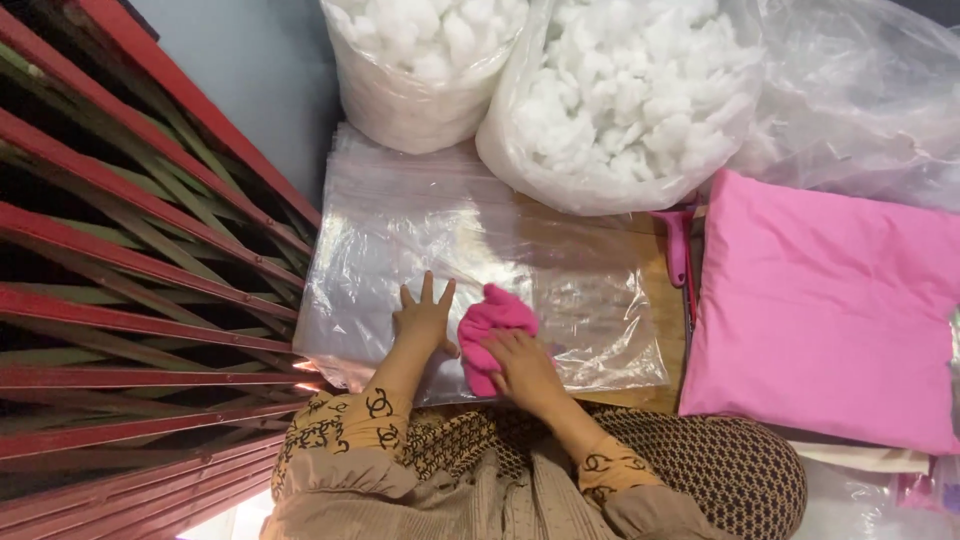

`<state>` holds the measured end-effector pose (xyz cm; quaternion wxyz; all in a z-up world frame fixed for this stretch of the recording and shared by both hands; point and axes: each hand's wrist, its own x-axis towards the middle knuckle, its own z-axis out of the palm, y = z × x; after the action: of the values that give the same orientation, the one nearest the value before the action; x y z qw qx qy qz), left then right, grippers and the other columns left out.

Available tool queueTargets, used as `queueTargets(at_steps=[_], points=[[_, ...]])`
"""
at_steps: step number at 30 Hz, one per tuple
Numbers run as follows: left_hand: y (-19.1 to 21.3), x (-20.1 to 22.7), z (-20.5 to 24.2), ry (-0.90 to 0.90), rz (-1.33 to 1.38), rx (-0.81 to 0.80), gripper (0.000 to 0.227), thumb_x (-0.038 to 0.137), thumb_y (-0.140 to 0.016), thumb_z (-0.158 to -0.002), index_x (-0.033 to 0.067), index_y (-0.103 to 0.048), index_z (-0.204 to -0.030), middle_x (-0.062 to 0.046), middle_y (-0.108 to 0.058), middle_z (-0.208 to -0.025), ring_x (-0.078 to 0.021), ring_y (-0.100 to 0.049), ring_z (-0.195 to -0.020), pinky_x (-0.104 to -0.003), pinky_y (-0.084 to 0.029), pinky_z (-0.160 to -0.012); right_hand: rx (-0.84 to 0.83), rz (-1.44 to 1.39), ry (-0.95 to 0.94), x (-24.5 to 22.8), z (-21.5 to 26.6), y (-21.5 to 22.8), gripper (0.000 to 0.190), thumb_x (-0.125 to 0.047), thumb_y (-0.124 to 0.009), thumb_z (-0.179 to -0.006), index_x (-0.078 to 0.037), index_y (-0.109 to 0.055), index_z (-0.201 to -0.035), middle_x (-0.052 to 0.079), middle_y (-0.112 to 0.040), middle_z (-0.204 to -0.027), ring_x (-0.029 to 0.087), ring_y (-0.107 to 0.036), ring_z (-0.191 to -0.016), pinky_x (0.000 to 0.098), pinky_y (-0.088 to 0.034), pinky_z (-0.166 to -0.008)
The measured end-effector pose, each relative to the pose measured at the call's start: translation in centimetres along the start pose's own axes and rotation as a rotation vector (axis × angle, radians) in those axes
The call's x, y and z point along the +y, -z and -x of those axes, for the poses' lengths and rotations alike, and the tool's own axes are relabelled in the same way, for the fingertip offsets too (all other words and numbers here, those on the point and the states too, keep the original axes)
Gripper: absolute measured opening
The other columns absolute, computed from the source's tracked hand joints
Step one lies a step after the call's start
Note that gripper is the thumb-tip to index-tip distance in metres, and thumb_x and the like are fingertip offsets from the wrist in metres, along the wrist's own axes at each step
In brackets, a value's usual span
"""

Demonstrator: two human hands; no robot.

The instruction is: Folding a pink bag and inserting it into a clear plastic sleeve for packaging.

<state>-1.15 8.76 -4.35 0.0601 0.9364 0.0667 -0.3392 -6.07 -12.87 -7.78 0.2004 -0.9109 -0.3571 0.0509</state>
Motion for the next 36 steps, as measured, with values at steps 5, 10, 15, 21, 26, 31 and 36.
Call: queueTargets(at_steps=[5, 10, 15, 21, 26, 31, 36], points=[[1.1, 0.3, 2.1, -0.019, 0.023, 0.018, 0.126, 0.042, -0.093, -0.068, 0.0265, -0.015, -0.166, -0.017, -0.004, -0.172, -0.0570, -0.012, -0.150, -0.069, -0.038, -0.106, 0.239, -0.021, -0.378, 7.8, 3.6, 5.4, 0.041, -0.029, -0.061, -0.094, -0.011, -0.063, -0.131, 0.019, -0.067, -0.123, 0.039, -0.060, -0.122, 0.0518, -0.046, -0.105], [1.8, 1.7, 3.7, -0.055, -0.091, 0.109, 0.117, 0.048, -0.088, -0.072, 0.0213, -0.021, -0.165, -0.020, -0.011, -0.171, -0.0571, -0.012, -0.150, -0.069, -0.025, -0.114, 0.369, 0.060, -0.660, 12.4, 2.6, 7.1, 0.040, -0.037, -0.068, -0.096, -0.014, -0.067, -0.129, 0.016, -0.072, -0.116, 0.037, -0.067, -0.112, 0.0521, -0.049, -0.100], [-1.3, 3.9, 3.0, 0.010, 0.145, 0.093, 0.085, 0.047, -0.052, -0.100, 0.0237, -0.004, -0.166, -0.016, 0.007, -0.172, -0.0525, 0.007, -0.152, -0.071, -0.013, -0.118, 0.469, -0.008, -0.183, 1.9, 2.3, 0.2, 0.045, -0.025, -0.070, -0.092, -0.006, -0.063, -0.132, 0.021, -0.067, -0.124, 0.038, -0.063, -0.120, 0.0472, -0.045, -0.108], [-1.9, 4.9, 6.5, 0.026, 0.197, 0.324, 0.075, 0.064, -0.028, -0.105, 0.0202, -0.017, -0.165, -0.014, -0.007, -0.173, -0.0455, -0.001, -0.156, -0.066, -0.006, -0.121, 0.239, -0.045, -0.286, 5.6, 9.2, 1.6, 0.053, -0.031, -0.057, -0.099, -0.009, -0.053, -0.147, 0.019, -0.057, -0.144, 0.037, -0.051, -0.136, 0.0502, -0.039, -0.115], [-3.6, 4.7, 5.3, 0.044, 0.167, 0.418, 0.077, 0.067, -0.031, -0.102, 0.0239, -0.021, -0.165, -0.013, -0.011, -0.172, -0.0439, -0.005, -0.156, -0.066, -0.010, -0.119, 0.195, -0.050, -0.639, 8.9, 11.2, 2.1, 0.052, -0.035, -0.053, -0.104, -0.012, -0.051, -0.150, 0.014, -0.052, -0.153, 0.031, -0.042, -0.146, 0.0478, -0.035, -0.120], [-4.1, 4.3, 5.2, 0.044, 0.151, 0.428, 0.078, 0.070, -0.029, -0.101, 0.0253, -0.021, -0.164, -0.012, -0.011, -0.172, -0.0420, -0.004, -0.157, -0.066, -0.009, -0.120, 0.137, -0.040, -0.117, 0.7, 9.8, 1.0, 0.052, -0.022, -0.058, -0.099, -0.009, -0.050, -0.149, 0.021, -0.052, -0.150, 0.037, -0.041, -0.144, 0.0493, -0.030, -0.120], [-4.9, 3.8, 4.3, 0.030, 0.149, 0.457, 0.079, 0.069, -0.035, -0.099, 0.0260, -0.024, -0.164, -0.011, -0.012, -0.172, -0.0411, -0.006, -0.157, -0.065, -0.010, -0.120, 0.100, -0.111, -0.509, 4.9, 14.0, 2.2, 0.053, -0.026, -0.054, -0.101, -0.007, -0.049, -0.150, 0.022, -0.052, -0.151, 0.041, -0.042, -0.144, 0.0518, -0.031, -0.122]])
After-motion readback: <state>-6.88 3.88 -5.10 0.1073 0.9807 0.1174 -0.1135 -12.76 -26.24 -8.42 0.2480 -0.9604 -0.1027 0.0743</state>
